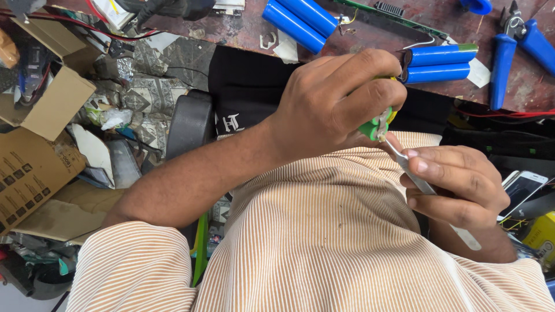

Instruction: The person solders wires onto cylindrical lithium-ion battery cells at a workbench, holding a cell in one hand and a soldering iron in the other. They position cells against a battery pack, apply solder to the cell terminals, and reposition the cells and iron repeatedly while working on the connections.

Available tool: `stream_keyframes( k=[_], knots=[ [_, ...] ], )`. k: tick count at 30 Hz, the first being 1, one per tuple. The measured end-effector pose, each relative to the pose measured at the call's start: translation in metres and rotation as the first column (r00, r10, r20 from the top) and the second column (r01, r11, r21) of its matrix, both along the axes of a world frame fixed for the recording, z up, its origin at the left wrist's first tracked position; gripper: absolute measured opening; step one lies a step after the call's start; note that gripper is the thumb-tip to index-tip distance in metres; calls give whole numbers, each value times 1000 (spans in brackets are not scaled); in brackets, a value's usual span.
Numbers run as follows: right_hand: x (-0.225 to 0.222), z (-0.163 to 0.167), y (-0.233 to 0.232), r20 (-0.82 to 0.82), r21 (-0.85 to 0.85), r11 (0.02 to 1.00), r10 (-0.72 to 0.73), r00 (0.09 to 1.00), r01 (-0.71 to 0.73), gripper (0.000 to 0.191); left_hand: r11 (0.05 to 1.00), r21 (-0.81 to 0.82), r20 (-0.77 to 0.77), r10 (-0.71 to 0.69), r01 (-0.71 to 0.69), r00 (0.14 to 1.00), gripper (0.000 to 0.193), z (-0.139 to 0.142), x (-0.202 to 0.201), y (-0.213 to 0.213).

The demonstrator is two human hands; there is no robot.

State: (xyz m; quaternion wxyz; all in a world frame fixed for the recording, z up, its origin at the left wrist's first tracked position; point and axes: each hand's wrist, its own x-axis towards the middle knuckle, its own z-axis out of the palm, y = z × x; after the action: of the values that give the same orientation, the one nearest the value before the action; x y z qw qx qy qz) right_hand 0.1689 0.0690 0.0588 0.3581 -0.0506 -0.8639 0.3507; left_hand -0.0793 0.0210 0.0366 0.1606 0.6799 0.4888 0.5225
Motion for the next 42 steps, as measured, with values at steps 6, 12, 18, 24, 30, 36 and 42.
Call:
stream_keyframes(
  k=[6, 12, 18, 24, 30, 36, 42],
  knots=[
    [-2, 5, 1, 33, 53, 998, 20, 999, -22, 21, 1000, -10, -14, 8, -8, 1000, 37, 1, -2, 0],
    [2, 4, 1, 21, 114, 993, -3, 1000, 0, 22, 1000, 8, 19, 8, -8, 1000, 37, 3, -4, 1],
    [15, 7, 0, 98, 55, 998, 26, 995, -32, 24, 1000, 27, -58, 17, -15, 998, 35, 0, -6, -1],
    [5, -1, -5, -5, -73, 993, -90, 996, 89, 36, 1000, 20, -109, 20, -18, 994, 33, -1, -6, -2],
    [18, -31, -31, -52, -424, 875, -283, 958, 236, 42, 1000, 26, -90, 2, 1, 996, 38, 2, -6, -2],
    [31, -43, -27, -117, -457, 868, -274, 955, 193, 40, 999, 40, -45, -20, 22, 999, 40, 1, -7, -2],
    [20, -40, -28, -35, -310, 904, -320, 947, 294, 43, 1000, 29, -123, 2, 2, 992, 32, -1, -7, -2]
  ],
)
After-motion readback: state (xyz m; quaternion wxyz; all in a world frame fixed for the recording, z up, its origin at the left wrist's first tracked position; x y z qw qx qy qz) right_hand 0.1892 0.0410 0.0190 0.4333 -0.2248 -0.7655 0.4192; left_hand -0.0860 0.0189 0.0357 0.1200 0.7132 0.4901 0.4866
